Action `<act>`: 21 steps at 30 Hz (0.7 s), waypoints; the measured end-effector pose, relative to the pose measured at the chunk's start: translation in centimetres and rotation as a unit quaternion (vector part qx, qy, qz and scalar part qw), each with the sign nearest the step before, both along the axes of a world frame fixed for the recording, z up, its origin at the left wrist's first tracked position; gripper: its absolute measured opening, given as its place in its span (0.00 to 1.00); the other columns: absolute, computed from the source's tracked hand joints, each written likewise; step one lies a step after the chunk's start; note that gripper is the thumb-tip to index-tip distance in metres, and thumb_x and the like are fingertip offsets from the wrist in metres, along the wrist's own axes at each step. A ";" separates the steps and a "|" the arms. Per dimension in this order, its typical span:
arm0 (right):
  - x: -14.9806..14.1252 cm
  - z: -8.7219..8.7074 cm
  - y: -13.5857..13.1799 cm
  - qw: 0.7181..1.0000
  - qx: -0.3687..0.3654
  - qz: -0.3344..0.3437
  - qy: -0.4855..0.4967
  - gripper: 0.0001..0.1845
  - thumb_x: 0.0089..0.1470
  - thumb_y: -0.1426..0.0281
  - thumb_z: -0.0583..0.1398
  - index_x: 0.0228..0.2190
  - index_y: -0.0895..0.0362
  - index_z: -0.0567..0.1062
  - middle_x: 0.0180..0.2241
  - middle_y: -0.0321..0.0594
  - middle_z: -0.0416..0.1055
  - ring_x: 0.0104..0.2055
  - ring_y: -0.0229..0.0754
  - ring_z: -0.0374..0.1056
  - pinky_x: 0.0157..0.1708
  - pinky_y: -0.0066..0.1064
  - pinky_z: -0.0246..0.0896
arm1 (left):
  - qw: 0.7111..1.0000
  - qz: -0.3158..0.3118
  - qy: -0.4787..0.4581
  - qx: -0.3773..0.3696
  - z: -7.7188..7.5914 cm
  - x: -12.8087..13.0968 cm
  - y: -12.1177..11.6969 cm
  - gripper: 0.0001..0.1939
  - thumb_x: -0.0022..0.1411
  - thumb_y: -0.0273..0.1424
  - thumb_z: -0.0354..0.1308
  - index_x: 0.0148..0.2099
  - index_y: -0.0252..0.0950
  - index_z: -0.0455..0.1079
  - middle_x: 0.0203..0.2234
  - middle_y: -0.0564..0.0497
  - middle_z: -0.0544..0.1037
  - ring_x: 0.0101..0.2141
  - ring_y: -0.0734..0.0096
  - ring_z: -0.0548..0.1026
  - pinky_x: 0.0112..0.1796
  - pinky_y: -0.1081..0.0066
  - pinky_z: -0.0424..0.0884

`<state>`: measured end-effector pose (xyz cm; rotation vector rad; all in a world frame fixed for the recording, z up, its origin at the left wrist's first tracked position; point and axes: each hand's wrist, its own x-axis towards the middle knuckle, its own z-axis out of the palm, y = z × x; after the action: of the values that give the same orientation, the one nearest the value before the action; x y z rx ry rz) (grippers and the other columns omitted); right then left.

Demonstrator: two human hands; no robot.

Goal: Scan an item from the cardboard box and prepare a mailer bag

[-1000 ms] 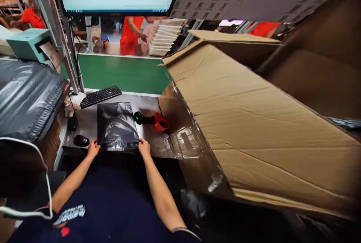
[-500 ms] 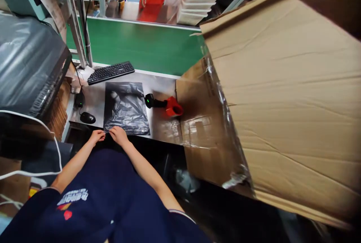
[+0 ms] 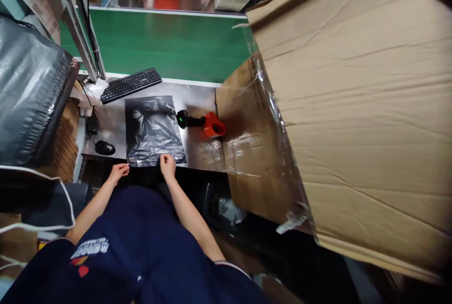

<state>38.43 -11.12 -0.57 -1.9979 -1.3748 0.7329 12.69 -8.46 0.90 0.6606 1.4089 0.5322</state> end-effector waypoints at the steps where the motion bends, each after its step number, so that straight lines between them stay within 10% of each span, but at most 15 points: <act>1: 0.2 0.2 -0.4 1.000 0.003 0.007 0.016 0.21 0.67 0.66 0.49 0.36 0.58 0.80 0.37 0.48 0.77 0.40 0.47 0.71 0.42 0.36 0.67 | 1.000 0.001 -0.004 -0.003 0.1 0.1 0.0 0.17 0.47 0.32 0.78 0.37 0.29 0.80 0.27 0.47 0.82 0.28 0.73 0.79 0.34 0.71 0.77; 5: -3.8 1.4 0.4 0.984 0.013 0.133 0.120 0.07 0.55 0.65 0.67 0.37 0.53 0.83 0.37 0.40 0.78 0.37 0.41 0.70 0.42 0.32 0.66 | 1.000 0.005 -0.019 0.004 0.7 1.0 0.3 0.17 0.47 0.33 0.78 0.38 0.29 0.81 0.28 0.48 0.82 0.29 0.74 0.78 0.34 0.72 0.76; 9: -8.1 1.9 3.3 0.959 -0.010 0.096 0.266 0.03 0.46 0.71 0.71 0.26 0.53 0.82 0.30 0.36 0.75 0.35 0.40 0.68 0.42 0.32 0.63 | 1.000 0.014 -0.021 0.018 1.2 1.9 0.6 0.18 0.46 0.34 0.78 0.38 0.30 0.82 0.29 0.49 0.82 0.29 0.75 0.77 0.35 0.73 0.76; 15: -2.9 0.4 2.4 0.929 -0.035 -0.190 0.317 0.12 0.55 0.62 0.63 0.26 0.58 0.76 0.19 0.32 0.67 0.24 0.38 0.64 0.30 0.30 0.63 | 0.999 0.030 0.016 -0.004 1.2 1.3 0.1 0.16 0.45 0.32 0.77 0.35 0.29 0.80 0.26 0.48 0.81 0.29 0.72 0.79 0.35 0.73 0.77; 21: 9.8 2.9 -12.8 0.806 -0.008 -0.535 0.255 0.14 0.68 0.60 0.59 0.38 0.60 0.72 0.26 0.30 0.66 0.22 0.31 0.58 0.23 0.24 0.58 | 0.994 0.030 0.089 -0.047 0.9 -0.7 0.1 0.12 0.51 0.30 0.71 0.38 0.31 0.79 0.28 0.47 0.82 0.28 0.72 0.79 0.34 0.72 0.77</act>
<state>48.19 -23.95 2.31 -1.9592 0.1530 0.6205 11.94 -8.36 1.76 0.6020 1.6160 0.4593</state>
